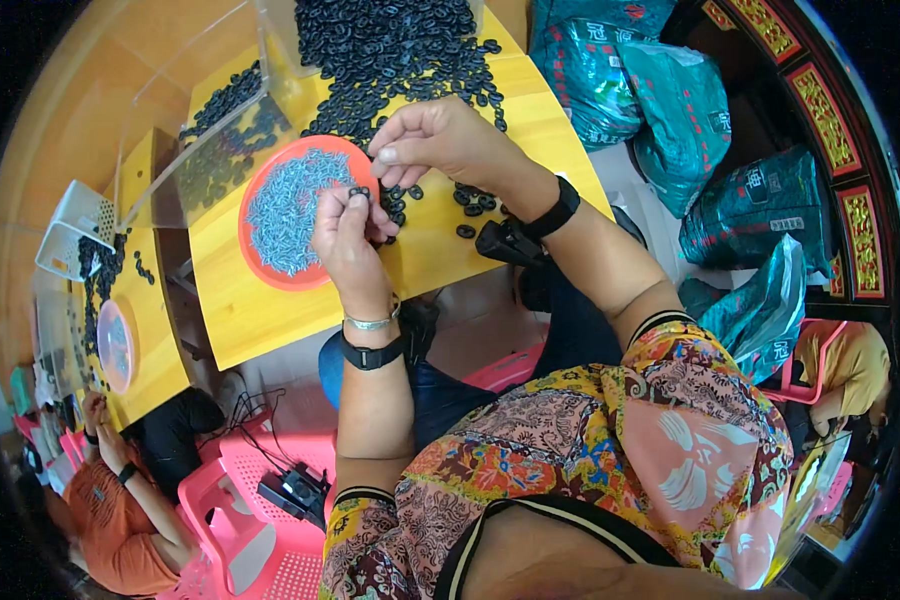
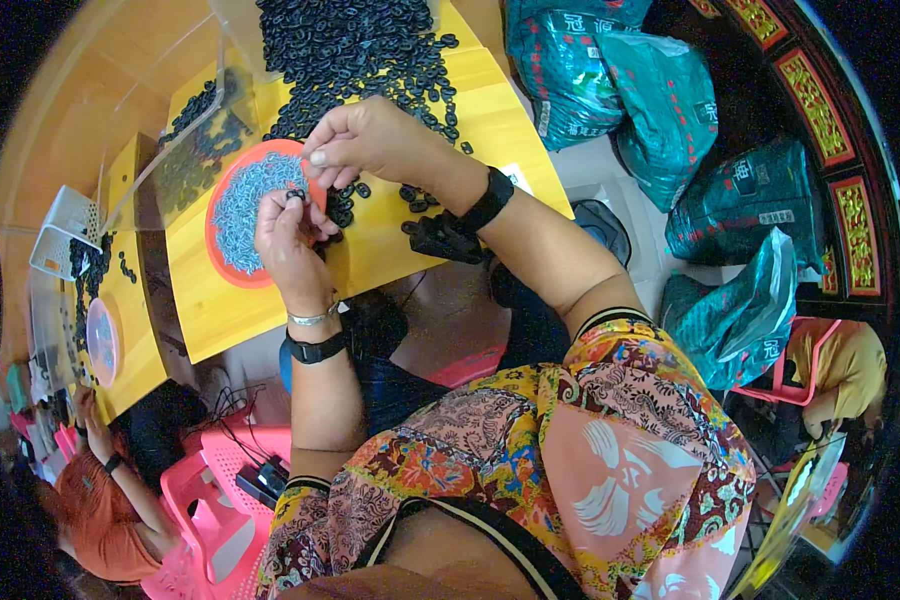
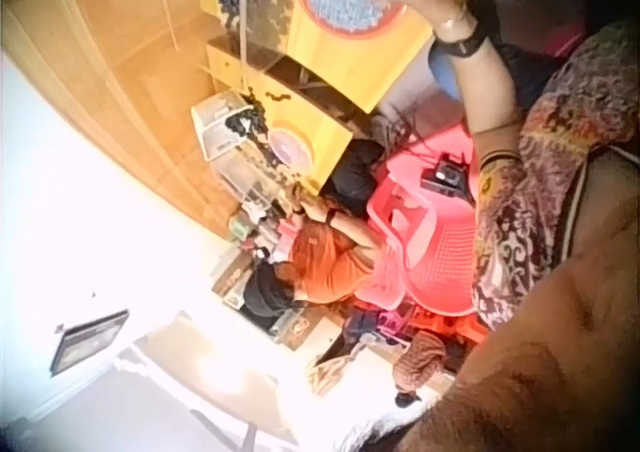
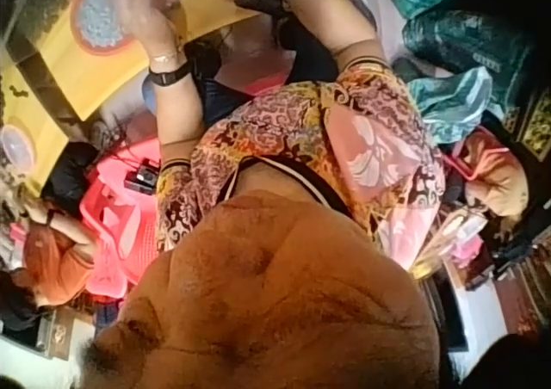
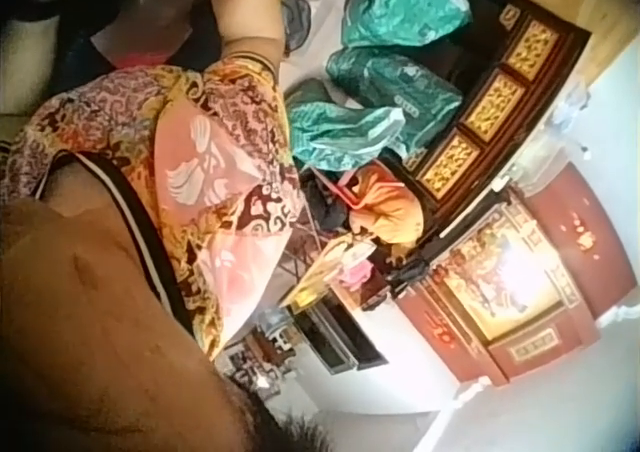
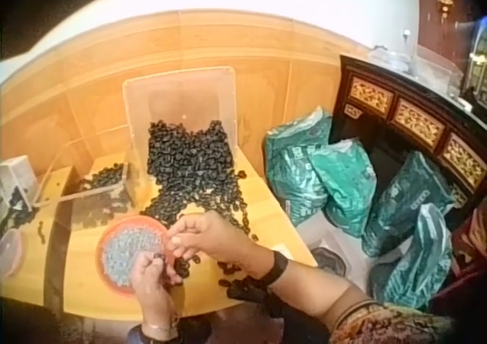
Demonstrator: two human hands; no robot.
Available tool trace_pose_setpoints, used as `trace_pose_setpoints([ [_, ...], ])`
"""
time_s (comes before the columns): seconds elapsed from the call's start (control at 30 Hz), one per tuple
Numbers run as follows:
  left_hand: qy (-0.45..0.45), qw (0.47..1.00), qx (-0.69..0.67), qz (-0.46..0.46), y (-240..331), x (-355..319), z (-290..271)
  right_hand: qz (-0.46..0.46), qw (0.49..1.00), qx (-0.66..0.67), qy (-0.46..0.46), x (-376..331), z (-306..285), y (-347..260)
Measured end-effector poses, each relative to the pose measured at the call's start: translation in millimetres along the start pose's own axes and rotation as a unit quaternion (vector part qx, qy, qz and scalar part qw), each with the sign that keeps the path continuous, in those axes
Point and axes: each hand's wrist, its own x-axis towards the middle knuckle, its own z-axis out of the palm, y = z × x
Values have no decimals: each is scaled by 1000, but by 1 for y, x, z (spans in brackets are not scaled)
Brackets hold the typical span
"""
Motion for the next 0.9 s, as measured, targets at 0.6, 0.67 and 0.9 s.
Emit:
trace_pose_setpoints([
  [0.6,-63,993,100,31,-10,-1,-2,-90,975,-196,-60,-1,0,5],
  [0.67,-64,992,101,35,-9,-1,-2,-89,974,-198,-60,0,0,5],
  [0.9,-65,990,122,42,-9,1,-3,-63,981,-181,-44,0,-2,6],
])
